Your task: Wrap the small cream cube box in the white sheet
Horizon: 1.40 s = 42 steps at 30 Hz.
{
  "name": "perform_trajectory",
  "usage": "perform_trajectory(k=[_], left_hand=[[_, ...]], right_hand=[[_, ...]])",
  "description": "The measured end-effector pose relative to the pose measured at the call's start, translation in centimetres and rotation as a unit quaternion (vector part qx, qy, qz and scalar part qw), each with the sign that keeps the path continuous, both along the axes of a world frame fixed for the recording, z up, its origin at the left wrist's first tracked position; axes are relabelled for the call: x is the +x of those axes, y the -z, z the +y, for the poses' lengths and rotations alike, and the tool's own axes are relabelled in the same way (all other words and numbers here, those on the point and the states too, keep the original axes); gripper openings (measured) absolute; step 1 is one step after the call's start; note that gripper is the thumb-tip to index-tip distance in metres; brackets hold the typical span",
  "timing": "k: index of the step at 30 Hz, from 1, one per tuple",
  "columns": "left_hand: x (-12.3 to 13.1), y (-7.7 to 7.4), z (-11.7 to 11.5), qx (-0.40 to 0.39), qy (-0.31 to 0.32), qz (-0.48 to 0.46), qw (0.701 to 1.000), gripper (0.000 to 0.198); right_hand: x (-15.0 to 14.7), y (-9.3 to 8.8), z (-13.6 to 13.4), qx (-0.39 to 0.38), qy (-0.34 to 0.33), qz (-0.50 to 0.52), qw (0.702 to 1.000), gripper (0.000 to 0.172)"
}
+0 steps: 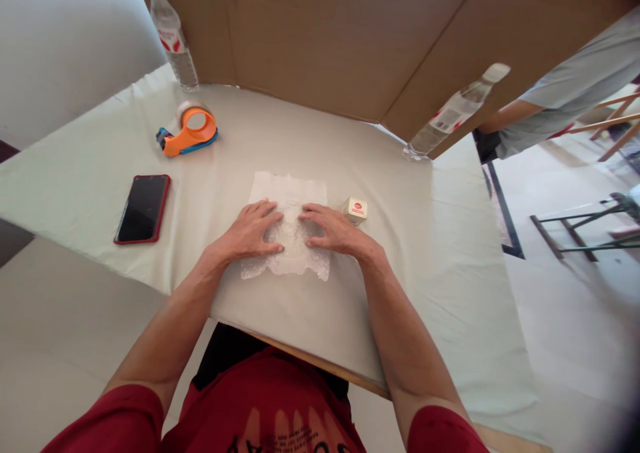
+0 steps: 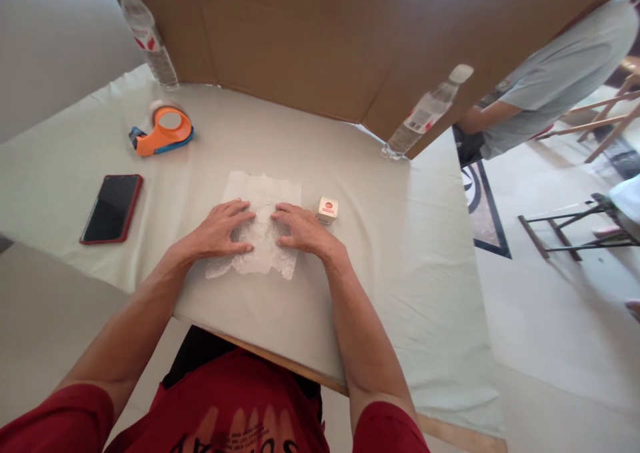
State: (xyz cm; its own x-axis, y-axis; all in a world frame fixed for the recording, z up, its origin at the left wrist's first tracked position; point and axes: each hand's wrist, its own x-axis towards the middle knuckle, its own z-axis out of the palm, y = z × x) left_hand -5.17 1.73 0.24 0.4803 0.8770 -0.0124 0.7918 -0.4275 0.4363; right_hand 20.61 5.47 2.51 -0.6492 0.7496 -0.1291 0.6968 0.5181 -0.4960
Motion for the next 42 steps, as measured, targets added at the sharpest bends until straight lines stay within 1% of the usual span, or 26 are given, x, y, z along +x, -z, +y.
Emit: perform_trajectory(k=[5,9,13,15,18,20,22,24,27,29,31,33,34,36,38,42], left_hand=[[-0.1,-0.1,0.0,-0.018,0.003,0.024,1.0,0.087],[-0.1,-0.2,0.0,-0.026,0.018,0.036,0.999,0.1],[-0.1,0.3,-0.1,-0.02,0.022,0.046,0.999,0.109],[-0.1,0.5,-0.1,-0.016,0.023,0.045,0.999,0.111],[-0.1,0.5,-0.1,-0.017,0.025,0.044,0.999,0.111],[-0.1,0.4,0.0,-0.025,0.024,0.043,0.998,0.113],[-0.1,0.3,0.0,-0.032,0.023,0.038,0.999,0.114],[-0.2,0.2,0.0,-0.033,0.023,0.028,0.999,0.114],[-0.2,0.1,0.1,-0.029,0.021,0.016,0.999,0.114],[-0.2,0.0,0.1,-0.026,0.017,0.014,0.999,0.113],[-0.1,-0.1,0.1,-0.023,0.012,0.01,1.0,0.112],[-0.1,0.0,0.1,-0.018,0.006,0.002,1.0,0.109],[-0.1,0.0,0.2,-0.014,0.002,-0.004,1.0,0.108],[-0.1,0.2,0.2,-0.007,-0.008,-0.016,1.0,0.106],[-0.1,0.3,0.3,-0.003,-0.017,-0.029,0.999,0.106],[-0.3,0.4,0.4,-0.003,-0.023,-0.043,0.999,0.104]], right_hand=[[0.7,-0.4,0.1,0.013,0.015,-0.022,1.0,0.062],[1.0,-0.6,0.1,0.017,0.019,-0.046,0.999,0.066],[1.2,-0.9,-0.2,0.025,0.012,-0.035,0.999,0.061],[1.7,-1.2,-0.2,0.055,0.024,-0.014,0.998,0.055],[3.0,-1.7,0.2,0.136,0.076,0.002,0.988,0.051],[4.1,-1.8,0.7,0.166,0.125,-0.028,0.978,0.054],[5.2,-1.7,1.1,0.154,0.17,-0.073,0.971,0.056],[5.8,-1.6,1.4,0.123,0.207,-0.104,0.965,0.052],[5.9,-2.0,1.4,0.102,0.235,-0.095,0.962,0.043],[5.1,-2.6,1.1,0.11,0.23,-0.041,0.966,0.043],[3.8,-3.2,0.7,0.123,0.21,0.037,0.969,0.046],[2.1,-3.3,0.2,0.135,0.177,0.101,0.97,0.049],[1.2,-3.1,0.0,0.137,0.156,0.117,0.971,0.049],[-0.6,-2.4,-0.4,0.131,0.121,0.116,0.977,0.05],[-2.0,-1.4,-0.6,0.112,0.096,0.088,0.985,0.05],[-3.0,0.0,-0.9,0.078,0.073,0.06,0.992,0.051]])
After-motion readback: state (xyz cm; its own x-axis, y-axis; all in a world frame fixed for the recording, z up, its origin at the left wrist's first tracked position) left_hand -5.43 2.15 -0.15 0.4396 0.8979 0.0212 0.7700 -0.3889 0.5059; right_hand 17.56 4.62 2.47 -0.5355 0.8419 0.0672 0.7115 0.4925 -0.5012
